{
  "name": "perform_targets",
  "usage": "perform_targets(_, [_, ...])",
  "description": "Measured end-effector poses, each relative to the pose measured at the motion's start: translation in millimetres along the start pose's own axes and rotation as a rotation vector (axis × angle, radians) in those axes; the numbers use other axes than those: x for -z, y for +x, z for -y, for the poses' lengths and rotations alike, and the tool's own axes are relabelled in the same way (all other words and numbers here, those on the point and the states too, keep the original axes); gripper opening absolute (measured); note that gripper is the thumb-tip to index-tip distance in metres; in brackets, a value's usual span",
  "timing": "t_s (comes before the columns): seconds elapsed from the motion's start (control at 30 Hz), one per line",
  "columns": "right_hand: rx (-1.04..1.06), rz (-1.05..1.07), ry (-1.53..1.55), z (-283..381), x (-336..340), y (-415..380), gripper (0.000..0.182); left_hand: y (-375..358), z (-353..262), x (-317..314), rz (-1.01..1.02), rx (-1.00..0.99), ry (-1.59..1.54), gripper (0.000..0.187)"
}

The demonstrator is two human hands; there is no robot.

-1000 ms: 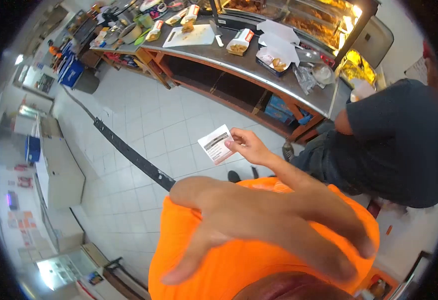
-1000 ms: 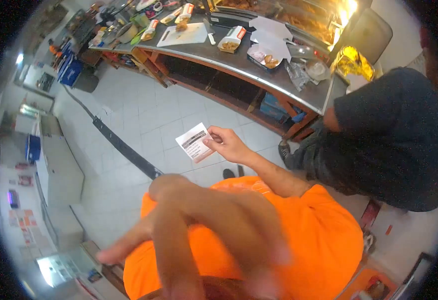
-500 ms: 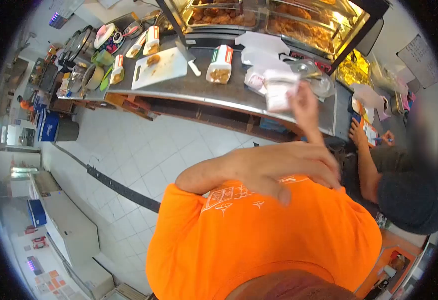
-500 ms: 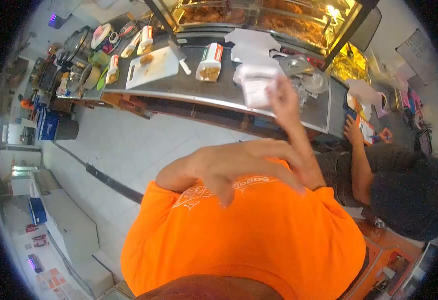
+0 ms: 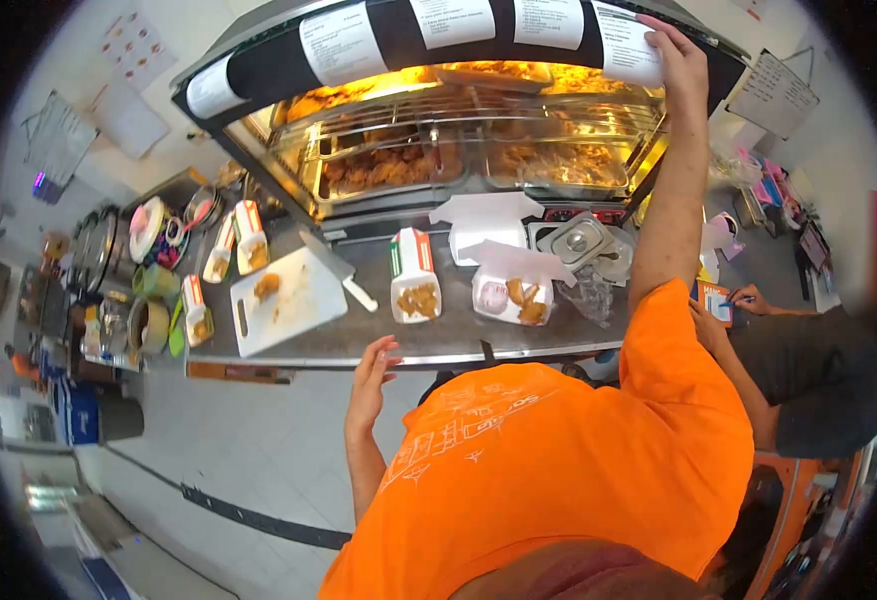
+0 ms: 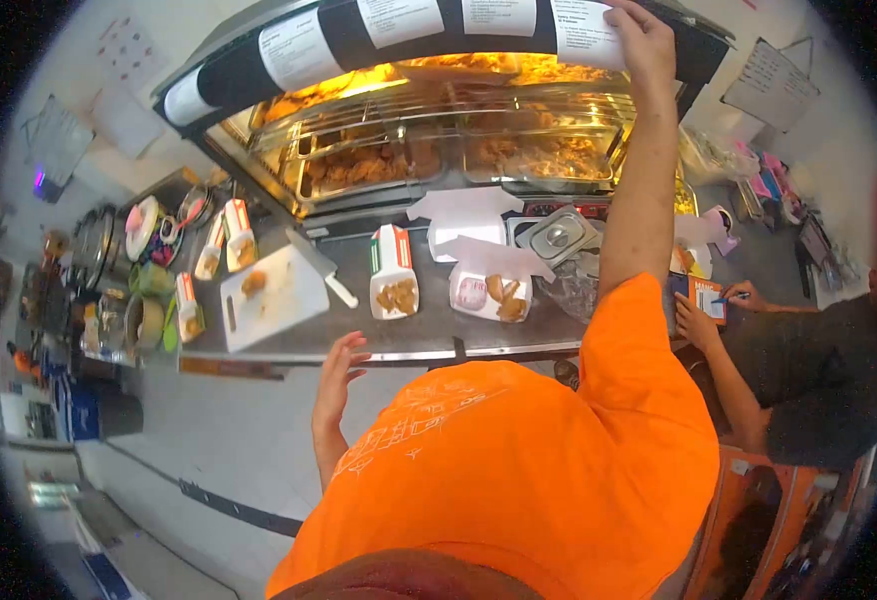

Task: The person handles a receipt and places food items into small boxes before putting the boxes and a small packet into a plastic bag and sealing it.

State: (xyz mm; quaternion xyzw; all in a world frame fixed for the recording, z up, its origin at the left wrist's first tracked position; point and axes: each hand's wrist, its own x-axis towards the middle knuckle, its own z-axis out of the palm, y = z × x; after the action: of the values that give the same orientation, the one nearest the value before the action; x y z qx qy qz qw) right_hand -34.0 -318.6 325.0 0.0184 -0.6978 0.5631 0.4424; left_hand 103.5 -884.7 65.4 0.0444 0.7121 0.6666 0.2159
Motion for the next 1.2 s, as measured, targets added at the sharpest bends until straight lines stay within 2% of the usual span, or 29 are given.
perform_targets(0.03, [-0.082, 0.01, 0.015, 19.8, -2.5, -4.4, 0.03, 12.2, -2.3, 15.5, 0.014, -0.01, 0.029, 0.041])
perform_targets(0.1, [-0.047, 0.054, -0.185, 30.5, 3.2, 11.8, 0.031, 33.6, -25.4, 35.7, 0.016, -0.039, 0.088, 0.038])
perform_targets(0.2, [-0.017, 0.113, -0.502, 38.3, -3.7, 21.5, 0.032, 73.3, -58.1, 78.8, 0.03, -0.201, 0.251, 0.033])
perform_targets(0.27, [-0.01, 0.13, -0.775, 47.3, -19.8, 19.3, 0.033, 95.3, -114.3, 86.8, -0.131, -0.435, 0.557, 0.03])
perform_targets(0.3, [0.29, 0.167, -0.894, 24.2, -6.2, 29.5, 0.034, 111.1, -140.2, 91.6, -0.179, -0.63, 0.638, 0.03])
perform_targets(0.4, [0.201, -0.087, -1.479, 62.3, -55.8, -21.1, 0.038, 153.6, -227.3, 86.2, -0.36, -1.104, 0.837, 0.033])
perform_targets(0.43, [0.264, -0.224, -1.561, 73.7, -76.2, -40.1, 0.04, 157.5, -262.4, 73.8, -0.387, -1.228, 0.906, 0.035])
perform_targets(0.53, [0.668, -0.383, -1.22, 65.9, -102.2, -47.5, 0.04, 193.5, -330.7, 37.9, -0.472, -1.514, 1.048, 0.039])
perform_targets(0.6, [0.683, -0.239, -1.173, 66.9, -129.5, -47.7, 0.038, 229.3, -348.9, 19.1, -0.532, -1.584, 1.106, 0.046])
perform_targets(0.67, [0.746, -0.123, -1.244, 72.5, -153.2, -53.0, 0.037, 236.8, -349.0, 8.1, -0.563, -1.497, 1.189, 0.048])
perform_targets(0.77, [0.214, 0.305, -1.21, 122.4, -164.3, -49.5, 0.051, 251.4, -346.9, 17.9, -0.657, -1.421, 1.217, 0.051])
perform_targets(0.8, [0.405, 0.219, -1.206, 111.7, -168.7, -47.9, 0.044, 248.8, -346.4, 29.8, -0.698, -1.407, 1.203, 0.051])
perform_targets(0.87, [0.787, 0.043, -1.178, 71.9, -181.1, -44.3, 0.037, 249.7, -346.8, 56.0, -0.657, -1.404, 1.156, 0.051])
perform_targets(0.97, [0.83, 0.056, -1.286, 67.9, -216.3, -56.5, 0.029, 246.7, -346.5, 75.9, -0.654, -1.358, 1.25, 0.052])
perform_targets(1.07, [0.82, 0.01, -1.138, 59.0, -253.2, -62.7, 0.031, 239.1, -341.1, 81.6, -0.654, -1.332, 1.297, 0.052])
perform_targets(1.13, [0.702, 0.11, -1.173, 69.1, -271.1, -71.5, 0.039, 235.9, -337.2, 81.7, -0.675, -1.345, 1.285, 0.052])
perform_targets(1.2, [0.718, 0.149, -1.096, 70.1, -285.5, -74.7, 0.039, 232.5, -335.9, 82.9, -0.695, -1.298, 1.298, 0.051])
